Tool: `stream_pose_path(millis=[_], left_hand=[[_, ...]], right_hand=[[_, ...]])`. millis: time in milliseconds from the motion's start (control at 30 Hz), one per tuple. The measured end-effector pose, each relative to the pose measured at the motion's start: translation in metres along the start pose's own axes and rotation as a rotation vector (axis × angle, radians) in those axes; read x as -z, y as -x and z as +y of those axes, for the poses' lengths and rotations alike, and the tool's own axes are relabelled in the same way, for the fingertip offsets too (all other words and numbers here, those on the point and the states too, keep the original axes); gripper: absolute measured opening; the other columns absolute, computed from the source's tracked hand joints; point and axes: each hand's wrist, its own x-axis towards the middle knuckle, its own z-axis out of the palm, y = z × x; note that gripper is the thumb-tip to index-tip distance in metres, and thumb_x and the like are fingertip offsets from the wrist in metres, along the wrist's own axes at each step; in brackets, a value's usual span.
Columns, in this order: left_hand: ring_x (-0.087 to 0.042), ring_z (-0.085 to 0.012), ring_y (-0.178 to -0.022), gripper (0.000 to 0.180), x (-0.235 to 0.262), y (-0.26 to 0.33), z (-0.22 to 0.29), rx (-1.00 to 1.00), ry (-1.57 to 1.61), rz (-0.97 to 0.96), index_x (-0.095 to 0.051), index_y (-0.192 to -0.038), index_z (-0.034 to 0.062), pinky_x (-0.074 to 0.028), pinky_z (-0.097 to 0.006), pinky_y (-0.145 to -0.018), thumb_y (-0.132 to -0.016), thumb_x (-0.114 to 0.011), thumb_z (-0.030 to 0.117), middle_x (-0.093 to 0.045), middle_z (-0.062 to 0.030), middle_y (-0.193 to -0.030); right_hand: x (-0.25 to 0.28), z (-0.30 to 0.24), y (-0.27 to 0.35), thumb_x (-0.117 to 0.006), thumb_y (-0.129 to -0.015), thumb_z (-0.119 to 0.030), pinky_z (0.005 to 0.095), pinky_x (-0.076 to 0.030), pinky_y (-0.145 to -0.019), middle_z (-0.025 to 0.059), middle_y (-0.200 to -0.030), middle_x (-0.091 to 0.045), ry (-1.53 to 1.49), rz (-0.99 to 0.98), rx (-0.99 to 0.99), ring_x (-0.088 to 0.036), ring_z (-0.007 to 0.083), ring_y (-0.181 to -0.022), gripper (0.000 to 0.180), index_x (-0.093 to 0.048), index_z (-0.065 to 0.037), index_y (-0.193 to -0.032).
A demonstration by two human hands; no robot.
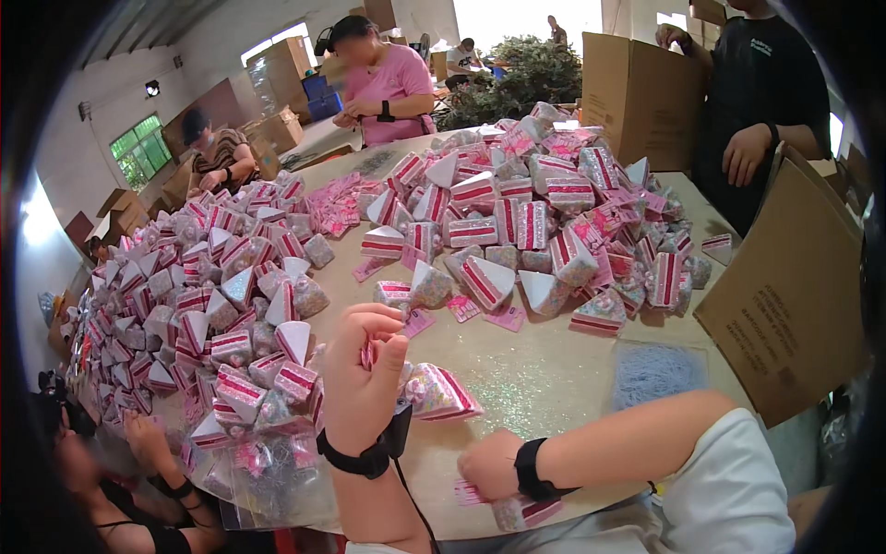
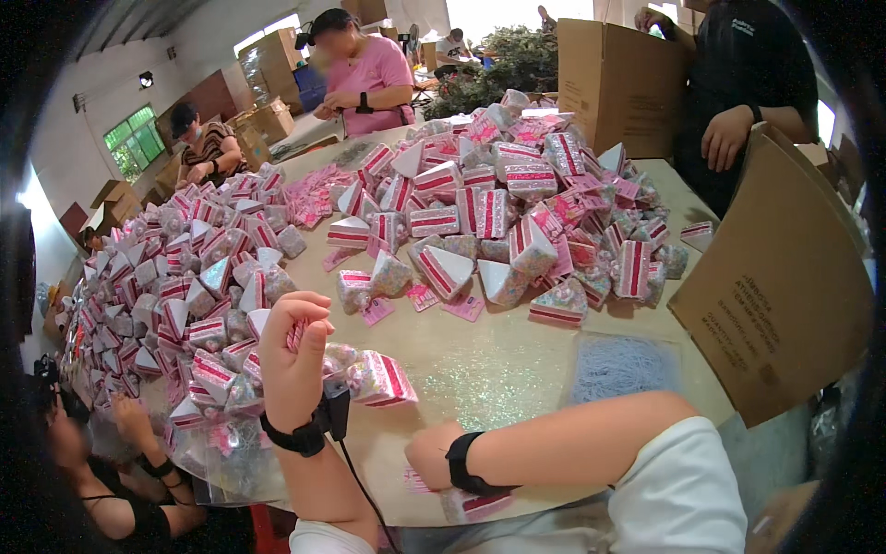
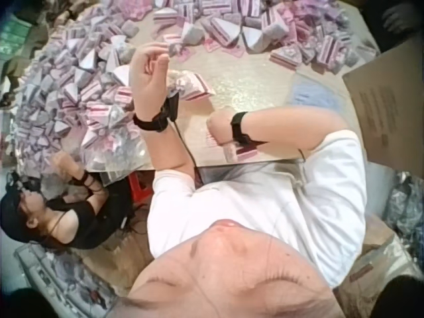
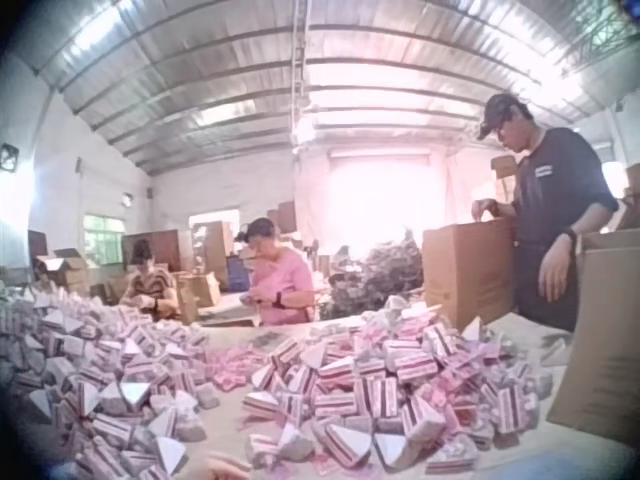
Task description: Packaging small decorative triangle-shaped items into plastic bags and boxes.
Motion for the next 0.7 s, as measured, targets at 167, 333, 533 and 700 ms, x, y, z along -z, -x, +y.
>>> stream_pose_path(millis=[167, 333, 533, 700], left_hand=[[-0.051, -0.0096, -0.073, 0.02, -0.005, 0.001, 0.001, -0.029, 0.062, -0.09, -0.057, -0.09, 0.0017, -0.042, -0.023, -0.064, -0.087, -0.065, 0.019, -0.059, -0.0083, -0.102], [-0.058, -0.0127, -0.084, 0.048, -0.008, 0.005, -0.002, 0.013, 0.53, -0.233, -0.06, -0.097, -0.0003, -0.044, -0.025, -0.072, -0.089, -0.059, 0.047, -0.058, -0.012, -0.108], [-0.059, -0.0228, -0.09, 0.074, -0.026, 0.009, 0.004, -0.067, 0.688, -0.27, -0.063, -0.095, -0.0045, -0.047, -0.031, -0.076, -0.09, -0.037, 0.064, -0.056, -0.0191, -0.11], [-0.055, -0.0259, -0.103, 0.073, -0.041, 0.015, 0.015, -0.083, 0.525, -0.066, -0.064, -0.104, -0.0045, -0.043, -0.036, -0.091, -0.093, -0.033, 0.061, -0.054, -0.0198, -0.115]], right_hand=[[0.0, 0.012, 0.01, -0.062, -0.079, -0.02, 0.0414, -0.047, -0.061, 0.0175, -0.071, -0.061, -0.328, 0.136, 0.11, -0.061, 0.0352, -0.069, 0.019, -0.059, -0.001, -0.08], [0.053, 0.004, 0.077, -0.06, -0.089, -0.015, 0.0395, -0.041, -0.059, 0.013, -0.064, -0.046, -0.598, 0.259, 0.394, -0.048, 0.0294, -0.061, 0.017, -0.05, -0.001, -0.086], [0.11, -0.004, 0.107, -0.057, -0.085, -0.006, 0.0335, -0.046, -0.062, 0.0137, -0.077, -0.057, -0.757, 0.601, 0.152, -0.059, 0.0243, -0.071, 0.01, -0.056, -0.001, -0.093], [0.099, 0.009, 0.068, -0.059, -0.084, -0.004, 0.0299, -0.045, -0.059, 0.0107, -0.076, -0.057, -0.77, 0.99, 0.176, -0.057, 0.0172, -0.066, 0.009, -0.06, 0.0, -0.092]])
